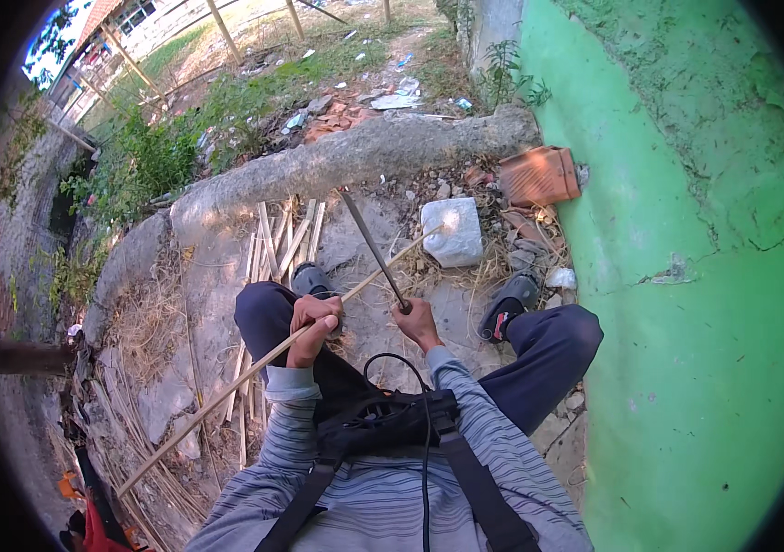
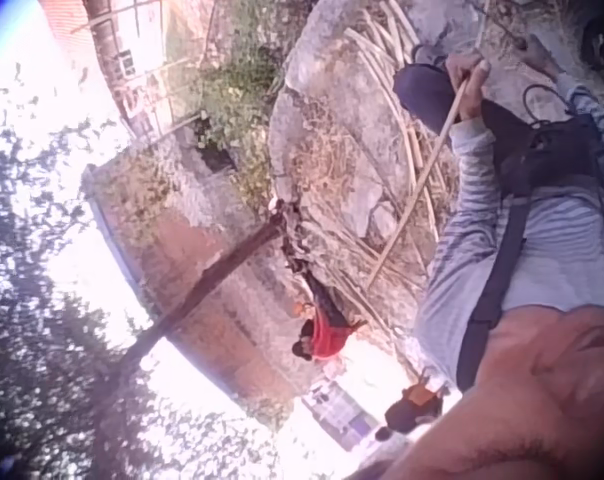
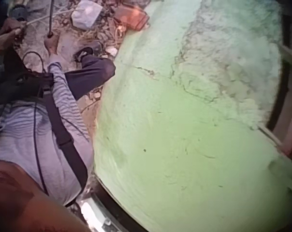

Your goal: The person scrapes and shaves bamboo sticks using a machete while holding them by hand.

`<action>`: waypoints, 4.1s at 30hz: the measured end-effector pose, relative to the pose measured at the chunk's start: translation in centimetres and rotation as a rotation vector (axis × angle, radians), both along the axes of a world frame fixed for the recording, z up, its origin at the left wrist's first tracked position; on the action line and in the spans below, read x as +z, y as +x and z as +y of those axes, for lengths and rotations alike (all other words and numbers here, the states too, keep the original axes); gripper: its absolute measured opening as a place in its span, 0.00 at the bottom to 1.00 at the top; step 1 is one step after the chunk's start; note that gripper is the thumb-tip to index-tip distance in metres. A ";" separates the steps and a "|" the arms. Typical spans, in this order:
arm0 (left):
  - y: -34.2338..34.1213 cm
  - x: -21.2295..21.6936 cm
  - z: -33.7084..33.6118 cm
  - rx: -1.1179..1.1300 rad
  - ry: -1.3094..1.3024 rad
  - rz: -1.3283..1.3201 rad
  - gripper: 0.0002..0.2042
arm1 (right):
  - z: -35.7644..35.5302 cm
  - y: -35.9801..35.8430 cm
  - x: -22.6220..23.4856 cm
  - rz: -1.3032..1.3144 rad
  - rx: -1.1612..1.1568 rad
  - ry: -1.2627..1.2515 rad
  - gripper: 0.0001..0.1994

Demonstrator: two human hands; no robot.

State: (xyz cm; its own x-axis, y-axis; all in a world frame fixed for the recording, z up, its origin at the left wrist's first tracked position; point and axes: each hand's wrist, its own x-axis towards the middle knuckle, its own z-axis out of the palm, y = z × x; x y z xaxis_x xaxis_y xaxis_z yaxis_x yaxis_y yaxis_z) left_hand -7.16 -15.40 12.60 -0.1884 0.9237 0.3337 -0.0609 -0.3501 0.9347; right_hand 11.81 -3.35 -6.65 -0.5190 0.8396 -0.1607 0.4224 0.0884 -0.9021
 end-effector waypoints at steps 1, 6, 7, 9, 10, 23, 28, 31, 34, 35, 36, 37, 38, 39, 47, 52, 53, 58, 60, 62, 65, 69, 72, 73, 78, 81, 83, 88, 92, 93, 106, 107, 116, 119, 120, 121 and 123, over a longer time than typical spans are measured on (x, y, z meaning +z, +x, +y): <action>0.1 0.0 0.1 -0.007 -0.017 0.010 0.23 | -0.1 0.0 -0.4 0.000 -0.004 0.000 0.14; -1.0 -1.0 -1.0 0.133 -0.035 -0.021 0.23 | -2.2 -1.8 1.5 0.150 0.055 0.071 0.14; -0.9 -0.9 -0.8 0.131 -0.036 -0.022 0.23 | -2.1 -1.8 1.5 0.138 0.162 0.170 0.14; -0.7 -0.6 -0.9 0.123 -0.014 0.005 0.22 | -1.9 -1.8 1.4 0.124 0.141 0.148 0.14; -0.5 -0.8 -0.5 0.115 0.005 -0.005 0.22 | -1.2 -1.2 0.4 0.075 0.071 0.095 0.14; -0.2 -1.0 -0.5 0.122 0.003 0.021 0.23 | 1.0 -0.7 -2.9 0.062 0.012 0.123 0.14; 1.0 -0.5 -0.4 0.047 -0.008 0.069 0.23 | 3.7 2.6 -6.6 -0.118 -0.209 -0.282 0.13; 0.4 -1.6 -0.8 0.188 -0.006 -0.072 0.23 | 2.2 1.0 -5.5 -0.115 -0.161 -0.052 0.13; 0.0 -1.7 -0.3 0.195 0.000 -0.087 0.24 | 0.4 -1.0 -4.0 0.149 0.012 -0.058 0.15; -0.2 -1.6 -0.2 0.170 0.009 -0.059 0.24 | 0.5 -1.1 -3.5 0.148 0.014 -0.060 0.15; -0.2 -1.5 -0.4 0.154 -0.002 -0.017 0.24 | 0.7 -1.1 -3.1 0.121 0.026 -0.026 0.15; -0.3 -1.5 -0.5 0.155 -0.003 -0.018 0.24 | 1.0 -1.0 -2.8 0.095 0.038 0.011 0.15; -0.4 -1.5 -0.7 0.124 -0.004 0.004 0.24 | 1.1 -0.9 -2.4 0.094 0.040 0.010 0.15; -0.5 -1.5 -0.9 0.093 -0.005 0.026 0.24 | 1.2 -0.8 -2.1 0.066 0.041 0.051 0.15; -0.8 -1.8 -0.8 0.178 -0.053 -0.024 0.23 | 0.3 -1.5 0.5 0.015 -0.001 0.116 0.14; -0.1 -1.2 -1.1 0.182 -0.009 -0.031 0.23 | -0.8 -2.6 2.3 0.099 0.169 0.148 0.12; -0.1 -1.2 -1.2 0.183 0.001 -0.039 0.23 | -0.9 -2.5 2.1 0.083 0.188 0.140 0.12; 0.6 -1.0 -0.5 0.117 -0.013 -0.024 0.24 | 0.4 -0.3 -0.7 0.034 -0.081 -0.091 0.13; 0.2 -1.2 -0.7 0.139 -0.024 -0.034 0.23 | -0.1 -0.7 -0.3 0.064 -0.098 -0.071 0.13; 0.0 -0.9 -0.9 0.150 -0.032 -0.031 0.22 | -1.0 -1.7 0.6 0.082 -0.041 -0.025 0.12; 0.2 -0.5 -1.3 0.146 0.002 0.007 0.22 | -1.3 -2.3 1.4 0.094 0.087 0.080 0.12; 0.7 -0.3 -0.4 0.138 0.022 -0.004 0.22 | 1.8 0.4 -2.7 -0.042 -0.012 0.093 0.14; 1.5 -0.9 0.3 0.072 0.013 0.024 0.21 | 2.7 2.4 -5.0 -0.140 -0.253 -0.007 0.14; 1.4 -1.0 0.2 0.074 0.010 0.023 0.21 | 2.5 2.1 -4.7 -0.141 -0.251 -0.010 0.14; -0.3 -0.5 -1.2 0.143 -0.023 0.027 0.22 | -0.7 -2.0 0.5 0.045 -0.005 0.030 0.12; 0.1 -0.3 -1.0 0.145 0.013 0.029 0.22 | -0.5 -2.6 0.8 0.174 0.116 0.113 0.11; 0.4 0.1 -0.9 0.130 0.005 0.019 0.22 | 0.3 -1.9 -1.0 0.103 0.076 0.138 0.11; 0.6 0.5 -0.4 0.010 -0.007 0.057 0.22 | 3.1 2.1 -6.1 -0.050 -0.174 -0.187 0.10; 0.8 0.6 -0.1 -0.021 0.009 0.065 0.24 | 3.0 1.9 -6.6 -0.049 -0.195 -0.354 0.10; 0.9 0.5 0.3 -0.031 0.011 0.058 0.24 | 2.8 1.6 -6.4 -0.021 -0.181 -0.290 0.11; 1.1 0.7 -0.3 -0.231 -0.013 0.246 0.23 | 0.0 0.0 5.8 0.114 0.291 -0.162 0.21; 1.3 0.5 -0.4 -0.232 -0.010 0.242 0.23 | 0.3 0.6 5.4 0.077 0.294 -0.138 0.21; 2.1 1.0 -1.1 -0.372 0.031 0.445 0.21 | -0.8 1.6 6.7 0.035 0.350 0.043 0.17; 2.4 0.9 -1.0 -0.376 0.036 0.439 0.20 | 0.0 2.3 6.7 -0.034 0.370 0.076 0.16; 2.5 0.8 -1.0 -0.381 0.039 0.442 0.21 | 0.5 2.4 6.4 -0.035 0.366 0.077 0.16; 2.6 1.1 -1.0 -0.387 0.043 0.442 0.21 | 1.1 2.7 5.0 -0.059 0.283 0.050 0.16; 2.6 1.5 -0.7 -0.396 0.030 0.435 0.21 | 1.7 3.1 4.1 -0.081 0.200 0.024 0.16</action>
